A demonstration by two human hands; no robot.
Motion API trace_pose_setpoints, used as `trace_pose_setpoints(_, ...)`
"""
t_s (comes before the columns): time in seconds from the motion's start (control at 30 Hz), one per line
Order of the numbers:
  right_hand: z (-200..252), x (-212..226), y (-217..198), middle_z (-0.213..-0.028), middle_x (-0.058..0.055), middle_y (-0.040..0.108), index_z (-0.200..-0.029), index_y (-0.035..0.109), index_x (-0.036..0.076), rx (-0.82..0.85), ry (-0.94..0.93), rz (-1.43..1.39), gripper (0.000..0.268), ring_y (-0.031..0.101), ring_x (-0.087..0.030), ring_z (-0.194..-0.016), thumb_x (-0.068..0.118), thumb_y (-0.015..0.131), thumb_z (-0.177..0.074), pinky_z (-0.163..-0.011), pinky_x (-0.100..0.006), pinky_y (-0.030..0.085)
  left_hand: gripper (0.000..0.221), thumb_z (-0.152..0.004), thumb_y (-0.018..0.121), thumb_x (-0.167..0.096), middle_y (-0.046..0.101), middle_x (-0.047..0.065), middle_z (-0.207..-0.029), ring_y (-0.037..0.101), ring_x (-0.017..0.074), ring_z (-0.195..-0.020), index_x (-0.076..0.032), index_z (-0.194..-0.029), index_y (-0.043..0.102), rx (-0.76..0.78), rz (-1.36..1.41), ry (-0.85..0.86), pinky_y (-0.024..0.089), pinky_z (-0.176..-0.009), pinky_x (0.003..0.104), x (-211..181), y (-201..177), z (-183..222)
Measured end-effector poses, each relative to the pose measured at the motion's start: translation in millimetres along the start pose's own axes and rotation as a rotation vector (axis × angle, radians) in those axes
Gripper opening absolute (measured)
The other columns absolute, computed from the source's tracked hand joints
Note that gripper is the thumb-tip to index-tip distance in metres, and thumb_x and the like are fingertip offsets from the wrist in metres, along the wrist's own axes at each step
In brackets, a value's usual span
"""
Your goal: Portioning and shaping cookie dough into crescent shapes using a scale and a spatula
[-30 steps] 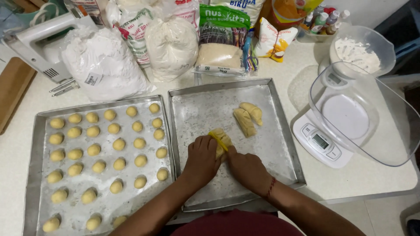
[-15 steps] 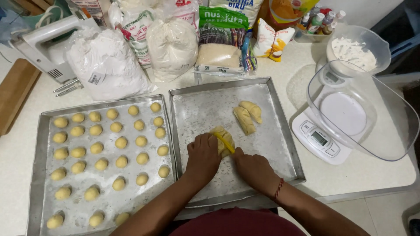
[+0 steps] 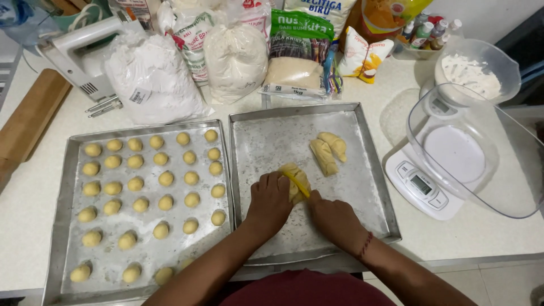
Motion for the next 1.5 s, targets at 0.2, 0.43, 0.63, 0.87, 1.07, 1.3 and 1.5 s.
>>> trace_pose_setpoints(0.2,-3,-7,-2,-0.074,-0.016,0.073,-0.103,0.054,0.007,-0.017,0.014,0.015,0.016,0.076,-0.033,-0.07,0.015,0.04,-0.103,-0.065,-0.047,0.06,0.039,-0.091,0.066,-0.023,0.051,0.023,-0.125,0.054,0.044,-0.119,0.0,-0.12,0.052,0.036,0.142,-0.019,0.049,-0.091,0.057,-5,-27,-3)
trace_pose_setpoints(0.43,-15,-29,-41,-0.073,-0.014,0.072,-0.111,0.052,0.005,-0.12,0.117,-0.119,0.022,0.076,-0.037,-0.07,0.016,0.035,-0.104,-0.064,-0.048,0.057,0.064,-0.081,0.081,-0.037,0.054,0.026,-0.127,0.058,0.0488,-0.119,0.001,-0.125,0.054,0.116,0.526,-0.045,0.05,-0.095,0.061,2,-73,-8)
trace_pose_setpoints(0.63,14,-4,-26,-0.069,-0.019,0.072,-0.108,0.053,0.002,-0.115,0.021,-0.315,0.023,0.075,-0.037,-0.065,0.019,0.037,-0.106,-0.059,-0.047,0.057,0.053,-0.087,0.079,-0.031,0.056,0.016,-0.129,0.056,0.0406,-0.126,-0.007,-0.131,0.059,0.085,0.279,-0.051,0.049,-0.1,0.053,-1,-80,3)
trace_pose_setpoints(0.87,6,10,17,-0.065,-0.011,0.065,-0.108,0.043,0.008,-0.085,-0.006,-0.124,0.019,0.06,-0.044,-0.051,0.027,0.04,-0.104,-0.044,-0.055,0.04,0.018,-0.094,0.066,-0.015,0.069,0.012,-0.115,0.06,0.0347,-0.106,-0.005,-0.108,0.067,-0.174,0.264,0.024,0.055,-0.077,0.043,-11,-72,10)
trace_pose_setpoints(1.07,-9,14,32,-0.069,-0.011,0.071,-0.118,0.044,0.003,-0.075,-0.044,-0.033,0.023,0.067,-0.043,-0.056,0.017,0.042,-0.1,-0.046,-0.053,0.049,0.008,-0.088,0.066,-0.007,0.064,0.01,-0.098,0.055,0.0336,-0.086,-0.006,-0.096,0.065,-0.154,0.252,0.04,0.05,-0.069,0.044,-9,-69,4)
trace_pose_setpoints(1.3,-22,16,45,-0.073,-0.011,0.072,-0.134,0.037,0.0,-0.042,-0.06,-0.014,0.038,0.069,-0.041,-0.059,0.018,0.042,-0.101,-0.048,-0.053,0.051,0.012,-0.082,0.074,-0.001,0.063,0.009,-0.085,0.055,0.0288,-0.075,-0.007,-0.085,0.063,-0.113,0.252,0.07,0.047,-0.077,0.04,-6,-55,2)
trace_pose_setpoints(1.5,-29,19,22,-0.073,-0.007,0.073,-0.134,0.042,0.007,0.016,-0.005,-0.126,0.035,0.068,-0.034,-0.056,0.025,0.043,-0.104,-0.047,-0.049,0.05,0.012,-0.079,0.069,0.0,0.065,0.007,-0.086,0.057,0.0287,-0.084,-0.007,-0.089,0.066,-0.074,0.228,0.127,0.044,-0.079,0.042,-3,-53,-1)
Point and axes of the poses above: each hand's wrist, its own z-axis away from the middle knuckle, its own y-axis out of the palm, x = y × z, the point moved 3 cm from there along -z, towards the middle knuckle
